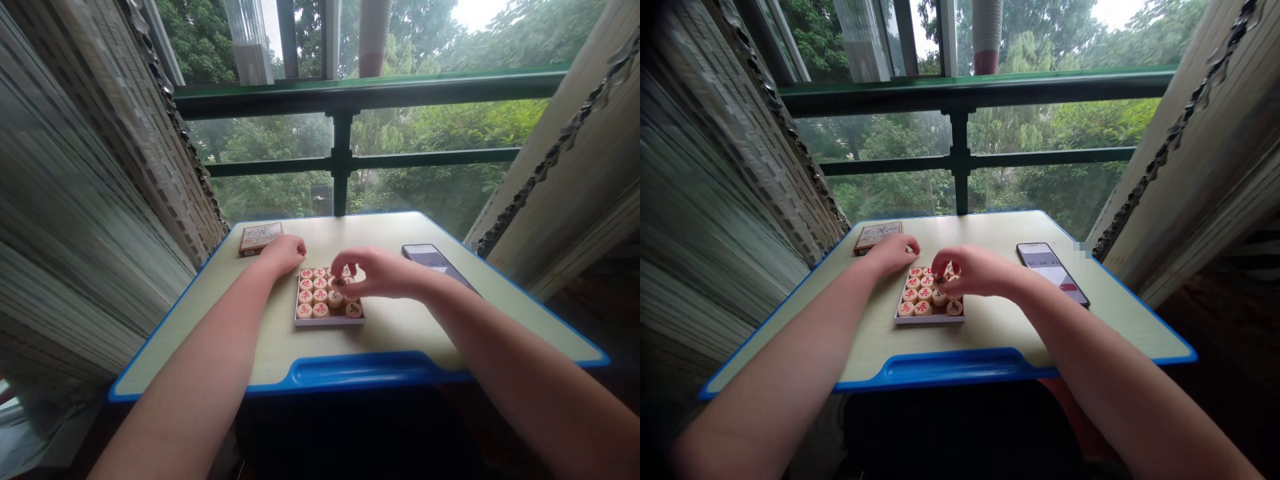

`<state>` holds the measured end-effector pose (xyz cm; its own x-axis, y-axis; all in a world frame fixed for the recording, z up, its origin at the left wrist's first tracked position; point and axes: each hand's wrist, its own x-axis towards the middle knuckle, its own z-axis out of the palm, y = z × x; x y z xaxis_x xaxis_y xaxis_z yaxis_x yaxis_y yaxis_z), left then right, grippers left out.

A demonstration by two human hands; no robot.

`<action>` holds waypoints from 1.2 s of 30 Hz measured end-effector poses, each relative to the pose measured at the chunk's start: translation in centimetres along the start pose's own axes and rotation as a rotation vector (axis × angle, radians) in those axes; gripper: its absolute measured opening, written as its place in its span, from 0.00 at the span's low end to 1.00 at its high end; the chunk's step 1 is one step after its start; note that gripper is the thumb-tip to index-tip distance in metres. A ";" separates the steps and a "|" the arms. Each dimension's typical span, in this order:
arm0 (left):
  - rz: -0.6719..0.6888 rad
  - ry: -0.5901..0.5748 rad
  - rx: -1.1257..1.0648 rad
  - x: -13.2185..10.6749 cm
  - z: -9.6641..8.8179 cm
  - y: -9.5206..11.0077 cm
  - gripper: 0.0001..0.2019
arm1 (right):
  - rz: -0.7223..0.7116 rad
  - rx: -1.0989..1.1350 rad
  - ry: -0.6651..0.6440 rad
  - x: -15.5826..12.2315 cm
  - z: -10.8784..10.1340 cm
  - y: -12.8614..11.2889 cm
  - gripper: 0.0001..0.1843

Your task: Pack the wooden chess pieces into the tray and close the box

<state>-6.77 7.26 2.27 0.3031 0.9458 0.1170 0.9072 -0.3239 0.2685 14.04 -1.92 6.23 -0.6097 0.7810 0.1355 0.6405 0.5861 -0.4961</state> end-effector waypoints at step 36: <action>0.061 -0.022 0.065 0.1 0.0 0.1 0.12 | -0.199 -0.151 -0.163 -0.4 0.6 -0.9 0.13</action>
<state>-6.68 7.30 2.29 0.3638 0.9249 0.1102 0.9037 -0.3791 0.1990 13.42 -2.91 6.09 -0.7890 0.6101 0.0719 0.5559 0.7589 -0.3392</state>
